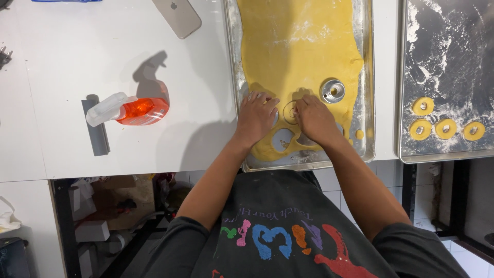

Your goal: Cutting circular shapes from a sheet of dough using a metal cutter and placing them on a floured baking tray.

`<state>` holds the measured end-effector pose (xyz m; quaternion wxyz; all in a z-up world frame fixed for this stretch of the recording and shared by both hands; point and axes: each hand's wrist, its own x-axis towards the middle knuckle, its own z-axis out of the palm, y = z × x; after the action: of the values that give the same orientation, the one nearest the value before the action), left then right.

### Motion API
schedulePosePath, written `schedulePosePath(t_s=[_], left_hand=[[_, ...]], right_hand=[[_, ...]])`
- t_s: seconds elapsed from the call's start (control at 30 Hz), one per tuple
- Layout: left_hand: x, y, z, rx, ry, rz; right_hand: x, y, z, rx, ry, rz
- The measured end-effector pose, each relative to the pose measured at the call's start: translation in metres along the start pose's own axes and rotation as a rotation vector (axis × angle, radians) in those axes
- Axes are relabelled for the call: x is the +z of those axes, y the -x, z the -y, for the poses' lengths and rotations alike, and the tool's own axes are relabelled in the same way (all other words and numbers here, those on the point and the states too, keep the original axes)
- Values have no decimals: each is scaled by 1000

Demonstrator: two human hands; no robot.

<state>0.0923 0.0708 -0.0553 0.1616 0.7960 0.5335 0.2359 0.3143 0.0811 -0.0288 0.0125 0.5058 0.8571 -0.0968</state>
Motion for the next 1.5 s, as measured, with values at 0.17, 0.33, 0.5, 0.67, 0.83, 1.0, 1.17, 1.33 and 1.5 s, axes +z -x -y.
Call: schedulePosePath(t_s=[0.17, 0.33, 0.5, 0.67, 0.83, 1.0, 1.17, 1.33, 1.5], left_hand=[[-1, 3, -1, -20, 4, 5], [5, 5, -1, -26, 20, -5], [8, 8, 1, -41, 4, -10], [3, 9, 1, -45, 5, -11], [-4, 9, -3, -45, 15, -6], [-3, 8, -4, -13, -9, -21], [21, -10, -18, 106, -36, -47], [70, -28, -16, 229, -137, -108], [66, -28, -17, 248, -200, -44]], right_hand=[[-42, 4, 5, 66, -317, 33], [-38, 6, 10, 71, -238, 40], [2, 7, 1, 72, 3, 26], [-6, 2, 4, 73, -119, 46], [-54, 15, 12, 121, -514, 58], [-72, 82, -20, 538, -580, -62], [-64, 145, -35, 488, 0, -11], [-12, 140, -42, 399, 433, -214], [-5, 83, -16, 395, 6, -207]])
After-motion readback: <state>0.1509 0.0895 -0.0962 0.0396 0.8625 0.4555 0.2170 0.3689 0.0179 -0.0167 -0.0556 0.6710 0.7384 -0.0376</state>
